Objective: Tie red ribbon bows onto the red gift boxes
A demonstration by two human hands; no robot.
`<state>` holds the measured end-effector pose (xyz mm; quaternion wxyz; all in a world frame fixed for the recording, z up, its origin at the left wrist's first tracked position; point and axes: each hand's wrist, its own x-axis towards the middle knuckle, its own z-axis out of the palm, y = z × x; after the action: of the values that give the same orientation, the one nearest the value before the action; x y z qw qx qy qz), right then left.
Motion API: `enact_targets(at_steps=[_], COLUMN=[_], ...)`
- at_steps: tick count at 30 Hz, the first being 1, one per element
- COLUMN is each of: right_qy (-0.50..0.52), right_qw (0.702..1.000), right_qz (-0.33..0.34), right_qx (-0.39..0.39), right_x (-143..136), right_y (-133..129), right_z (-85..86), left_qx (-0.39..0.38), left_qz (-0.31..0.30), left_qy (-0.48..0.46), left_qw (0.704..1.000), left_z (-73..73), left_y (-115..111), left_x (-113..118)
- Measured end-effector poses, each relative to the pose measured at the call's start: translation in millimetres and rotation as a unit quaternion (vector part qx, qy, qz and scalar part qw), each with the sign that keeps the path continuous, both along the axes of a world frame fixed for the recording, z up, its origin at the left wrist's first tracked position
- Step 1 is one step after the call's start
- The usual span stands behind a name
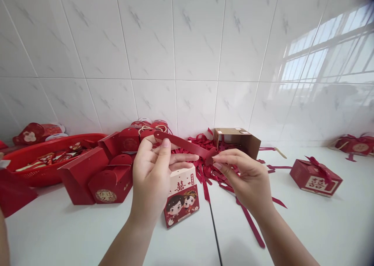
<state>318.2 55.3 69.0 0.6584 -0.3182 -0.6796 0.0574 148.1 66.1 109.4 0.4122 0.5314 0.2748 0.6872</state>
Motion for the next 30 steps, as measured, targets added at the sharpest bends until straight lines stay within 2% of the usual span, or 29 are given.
enact_targets(at_steps=[5,13,18,22,27,30], right_qy=[0.008,0.067,0.156,0.201,0.182,0.161], right_qw=[1.000,0.997,0.978,0.961,0.959,0.965], right_qz=[0.010,0.016,0.122,0.150,0.166,0.160], right_qx=[0.010,-0.032,-0.072,-0.119,-0.140,-0.131], right_x=[0.3,-1.7,-5.9,-5.6,-3.3,-3.4], right_y=[2.3,7.6,9.5,9.3,7.5,4.9], right_z=[-0.8,-5.3,-5.1,-5.7,-6.2,-5.1], left_qx=[-0.005,-0.012,-0.016,-0.015,-0.007,0.012], left_qz=[0.002,-0.029,-0.042,-0.045,-0.043,-0.077], left_qy=[-0.008,0.001,0.005,0.015,0.026,0.056], left_qw=[1.000,0.999,0.999,0.999,0.999,0.995], left_z=[0.5,2.1,3.2,3.2,2.7,5.9], left_y=[-1.0,-3.6,-2.6,-1.7,-2.2,-3.3], left_x=[-0.1,-1.0,-1.3,-1.5,-1.2,-8.0])
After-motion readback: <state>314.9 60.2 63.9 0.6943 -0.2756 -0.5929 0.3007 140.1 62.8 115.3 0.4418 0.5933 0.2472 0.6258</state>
